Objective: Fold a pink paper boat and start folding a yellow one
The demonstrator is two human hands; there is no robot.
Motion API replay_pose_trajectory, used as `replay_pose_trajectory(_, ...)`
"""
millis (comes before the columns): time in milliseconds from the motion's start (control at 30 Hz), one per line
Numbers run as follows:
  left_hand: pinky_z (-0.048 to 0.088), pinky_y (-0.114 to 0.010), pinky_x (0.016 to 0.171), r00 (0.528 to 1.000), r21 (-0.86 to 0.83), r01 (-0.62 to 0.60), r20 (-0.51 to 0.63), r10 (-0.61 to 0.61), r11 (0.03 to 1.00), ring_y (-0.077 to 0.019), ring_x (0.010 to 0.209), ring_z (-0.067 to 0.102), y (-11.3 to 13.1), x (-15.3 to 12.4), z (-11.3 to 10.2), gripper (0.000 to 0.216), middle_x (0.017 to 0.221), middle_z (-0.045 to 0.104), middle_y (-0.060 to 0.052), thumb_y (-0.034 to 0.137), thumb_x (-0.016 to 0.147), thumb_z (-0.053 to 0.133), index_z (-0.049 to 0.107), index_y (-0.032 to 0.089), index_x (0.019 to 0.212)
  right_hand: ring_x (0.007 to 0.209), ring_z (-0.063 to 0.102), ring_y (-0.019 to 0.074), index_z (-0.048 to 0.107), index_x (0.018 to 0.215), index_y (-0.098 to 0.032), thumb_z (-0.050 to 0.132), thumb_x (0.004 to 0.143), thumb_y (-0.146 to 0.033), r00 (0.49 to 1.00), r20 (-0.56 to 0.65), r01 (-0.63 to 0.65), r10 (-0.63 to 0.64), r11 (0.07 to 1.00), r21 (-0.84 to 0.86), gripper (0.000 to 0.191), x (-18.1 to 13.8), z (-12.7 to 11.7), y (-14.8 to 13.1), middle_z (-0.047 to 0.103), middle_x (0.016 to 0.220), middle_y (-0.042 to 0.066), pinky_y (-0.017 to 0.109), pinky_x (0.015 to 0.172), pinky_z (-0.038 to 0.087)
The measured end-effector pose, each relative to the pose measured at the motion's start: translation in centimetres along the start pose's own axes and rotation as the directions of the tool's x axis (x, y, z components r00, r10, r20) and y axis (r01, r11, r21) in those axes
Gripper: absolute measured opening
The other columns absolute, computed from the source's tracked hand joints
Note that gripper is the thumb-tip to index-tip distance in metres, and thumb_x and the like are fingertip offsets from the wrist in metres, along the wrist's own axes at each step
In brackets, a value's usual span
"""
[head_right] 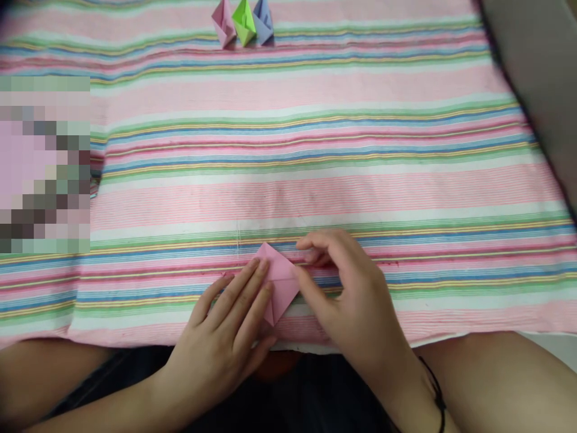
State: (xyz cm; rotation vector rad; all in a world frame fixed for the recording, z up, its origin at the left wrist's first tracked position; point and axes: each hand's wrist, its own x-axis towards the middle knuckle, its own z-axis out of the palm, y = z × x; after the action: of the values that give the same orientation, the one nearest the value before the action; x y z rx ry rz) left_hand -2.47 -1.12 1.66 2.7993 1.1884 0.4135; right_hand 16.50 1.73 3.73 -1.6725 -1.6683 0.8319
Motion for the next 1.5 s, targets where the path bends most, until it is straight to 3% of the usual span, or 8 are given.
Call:
replay_pose_trajectory(167,0.032,-0.043,0.106,1.000,0.013,-0.002,0.017,0.001,1.000,-0.0296,0.133,0.038,0.0,0.1,0.0,0.045,0.139,0.045,-0.021,0.032,0.091,0.045,0.055,0.000,0.120,0.088,0.056,0.0199,0.055,0.095,-0.023,0.063,0.077,-0.016,0.995,-0.035,0.093,-0.098,0.988,-0.121,0.021,-0.4,2.1,-0.8,0.057,0.092,0.004,0.035,0.074,0.050)
replay_pose_trajectory(533,0.027,-0.044,0.110,1.000,0.035,0.011,0.005,-0.011,0.999,-0.0308,0.135,0.035,0.3,-0.3,0.5,0.042,0.140,0.044,-0.021,0.034,0.091,0.048,0.056,0.003,0.118,0.081,0.058,0.0180,0.053,0.101,-0.023,0.063,0.077,-0.014,1.000,0.019,0.022,-0.020,0.995,-0.102,0.028,-0.4,1.3,-0.3,0.062,0.093,0.003,0.035,0.073,0.051)
replay_pose_trajectory(933,0.025,-0.044,0.112,1.000,0.033,0.020,0.013,-0.020,0.999,-0.0305,0.136,0.034,0.5,-0.4,0.6,0.045,0.142,0.041,-0.021,0.034,0.091,0.047,0.053,0.002,0.122,0.089,0.056,0.0207,0.050,0.102,-0.023,0.061,0.077,-0.017,0.999,-0.032,0.014,-0.018,0.994,-0.111,0.029,-0.6,2.7,-0.5,0.057,0.095,0.005,0.038,0.076,0.050)
replay_pose_trajectory(1500,0.030,-0.045,0.108,1.000,0.045,0.015,0.023,-0.016,0.999,-0.0304,0.134,0.036,0.5,-0.4,0.7,0.046,0.141,0.042,-0.020,0.038,0.092,0.047,0.054,0.003,0.120,0.082,0.056,0.0175,0.053,0.101,-0.024,0.056,0.081,-0.021,0.984,0.101,-0.159,0.144,0.975,0.156,0.021,0.3,0.0,0.8,0.058,0.093,0.003,0.034,0.074,0.051)
